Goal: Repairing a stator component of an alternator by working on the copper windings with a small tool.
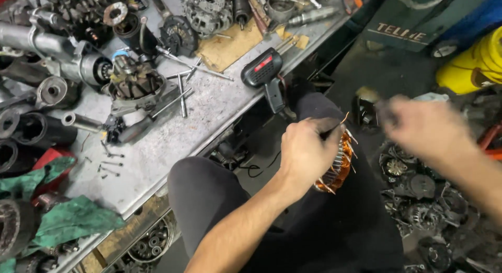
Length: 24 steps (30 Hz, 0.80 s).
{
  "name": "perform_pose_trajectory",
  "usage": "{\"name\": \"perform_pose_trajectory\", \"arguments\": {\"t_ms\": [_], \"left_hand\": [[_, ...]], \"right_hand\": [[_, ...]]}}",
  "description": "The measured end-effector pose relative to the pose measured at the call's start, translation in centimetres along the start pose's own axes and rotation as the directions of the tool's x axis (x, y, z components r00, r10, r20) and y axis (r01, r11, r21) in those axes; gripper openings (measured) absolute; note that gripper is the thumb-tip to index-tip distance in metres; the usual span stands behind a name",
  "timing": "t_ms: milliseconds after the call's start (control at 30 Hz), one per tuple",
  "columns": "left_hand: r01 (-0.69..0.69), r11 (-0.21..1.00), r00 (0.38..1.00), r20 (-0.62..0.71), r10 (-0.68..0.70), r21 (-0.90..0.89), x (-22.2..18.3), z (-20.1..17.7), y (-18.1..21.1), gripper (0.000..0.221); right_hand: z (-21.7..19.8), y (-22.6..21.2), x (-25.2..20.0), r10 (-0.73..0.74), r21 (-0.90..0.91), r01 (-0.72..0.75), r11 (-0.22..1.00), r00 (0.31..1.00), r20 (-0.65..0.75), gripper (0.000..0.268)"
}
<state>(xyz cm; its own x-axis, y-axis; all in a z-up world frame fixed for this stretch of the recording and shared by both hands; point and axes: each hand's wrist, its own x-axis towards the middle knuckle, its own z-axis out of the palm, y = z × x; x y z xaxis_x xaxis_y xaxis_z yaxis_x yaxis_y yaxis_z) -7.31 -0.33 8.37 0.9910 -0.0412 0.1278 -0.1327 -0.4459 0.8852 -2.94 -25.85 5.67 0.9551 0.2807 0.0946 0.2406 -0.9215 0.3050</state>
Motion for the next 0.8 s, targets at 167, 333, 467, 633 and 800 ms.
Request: {"name": "perform_pose_trajectory", "arguments": {"t_ms": [167, 333, 467, 633, 800], "left_hand": [[-0.046, 0.999, 0.999, -0.025, 0.047, 0.011, -0.1, -0.2, 0.7, 0.015], [-0.351, 0.914, 0.929, 0.195, 0.313, 0.203, -0.2, 0.1, -0.3, 0.019], [-0.332, 0.9, 0.911, 0.344, 0.228, 0.283, 0.2, 0.7, -1.0, 0.026], [-0.244, 0.967, 0.921, 0.295, 0.255, -0.076, 0.5, -0.1, -1.8, 0.029], [-0.265, 0.955, 0.944, 0.165, 0.285, -0.131, -1.3, 1.7, -1.0, 0.02]], "right_hand": [[-2.8, 0.1, -1.4, 0.105, 0.049, -0.108, 0.993, 0.992, 0.066, 0.039], [-2.3, -1.1, -2.7, -0.026, 0.562, -0.007, 0.827, 0.998, 0.051, 0.015], [-2.3, -1.0, -3.4, -0.013, 0.646, -0.085, 0.759, 0.989, 0.145, 0.035], [-4.0, -2.3, -5.0, 0.048, 0.72, -0.086, 0.688, 0.996, 0.073, 0.019], [-4.0, -3.7, -6.7, 0.088, 0.371, -0.155, 0.916, 0.977, 0.192, 0.032]]}}
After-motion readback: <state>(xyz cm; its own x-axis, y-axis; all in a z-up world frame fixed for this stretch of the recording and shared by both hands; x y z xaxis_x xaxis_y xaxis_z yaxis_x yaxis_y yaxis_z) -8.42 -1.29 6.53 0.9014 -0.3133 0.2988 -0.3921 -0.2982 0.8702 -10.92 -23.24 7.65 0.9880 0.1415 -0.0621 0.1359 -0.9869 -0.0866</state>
